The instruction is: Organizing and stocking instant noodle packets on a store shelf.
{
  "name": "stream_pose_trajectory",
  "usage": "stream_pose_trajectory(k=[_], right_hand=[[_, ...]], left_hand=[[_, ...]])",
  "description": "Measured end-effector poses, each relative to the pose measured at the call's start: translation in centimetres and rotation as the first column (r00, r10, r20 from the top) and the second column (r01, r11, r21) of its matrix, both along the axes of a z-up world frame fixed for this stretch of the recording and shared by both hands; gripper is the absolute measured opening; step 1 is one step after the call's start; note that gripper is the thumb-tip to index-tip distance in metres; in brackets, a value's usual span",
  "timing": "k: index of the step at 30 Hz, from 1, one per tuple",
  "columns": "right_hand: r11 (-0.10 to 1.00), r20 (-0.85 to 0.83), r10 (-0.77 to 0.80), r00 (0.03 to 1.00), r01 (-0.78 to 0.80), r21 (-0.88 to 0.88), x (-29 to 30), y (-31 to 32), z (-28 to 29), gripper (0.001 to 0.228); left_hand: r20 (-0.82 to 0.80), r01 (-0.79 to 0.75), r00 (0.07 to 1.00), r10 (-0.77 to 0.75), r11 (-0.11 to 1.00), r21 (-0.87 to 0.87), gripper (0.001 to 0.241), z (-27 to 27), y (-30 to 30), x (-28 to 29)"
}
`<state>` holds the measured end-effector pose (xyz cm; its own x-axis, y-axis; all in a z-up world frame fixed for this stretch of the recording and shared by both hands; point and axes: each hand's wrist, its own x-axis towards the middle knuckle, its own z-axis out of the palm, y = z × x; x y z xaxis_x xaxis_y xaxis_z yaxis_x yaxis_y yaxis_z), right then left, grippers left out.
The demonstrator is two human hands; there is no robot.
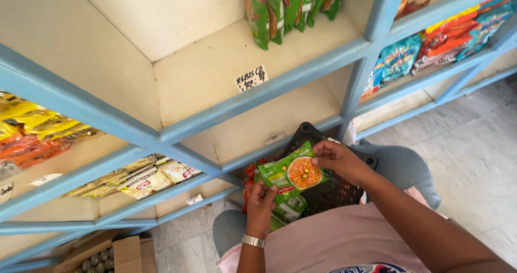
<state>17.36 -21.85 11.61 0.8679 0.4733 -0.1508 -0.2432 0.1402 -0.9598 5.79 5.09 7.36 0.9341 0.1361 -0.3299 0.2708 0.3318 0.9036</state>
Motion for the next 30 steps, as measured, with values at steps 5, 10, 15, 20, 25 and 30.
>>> stream_pose_trajectory(k=[5,10,15,20,25,30], right_hand=[[1.000,-0.014,0.003,1.000,-0.004,-0.022,0.8,0.5,5.7,0.024],[0.999,0.153,-0.033,0.988,0.028,0.034,2.9,0.4,9.8,0.011],[0.997,0.301,-0.077,0.951,0.068,0.040,4.0,1.3,13.6,0.008],[0.994,0.325,-0.103,0.940,0.088,0.061,4.4,1.7,15.6,0.007],[0.997,0.399,-0.072,0.914,0.051,0.064,4.9,2.3,17.1,0.006],[0.992,0.466,-0.110,0.878,0.066,0.110,6.9,3.2,18.6,0.007]], left_hand=[[0.118,0.036,0.992,-0.039,0.999,0.029,0.047,9.0,1.2,1.2],[0.361,0.070,0.928,-0.091,0.995,0.070,0.045,14.0,2.7,3.8],[0.450,0.040,0.888,-0.097,0.990,0.133,0.044,17.6,3.7,5.8],[0.505,0.031,0.855,-0.115,0.985,0.171,0.042,20.0,4.3,6.5],[0.539,-0.030,0.833,-0.121,0.965,0.262,0.036,21.1,5.6,8.4],[0.532,-0.079,0.837,-0.124,0.937,0.341,0.039,23.4,6.5,10.9]])
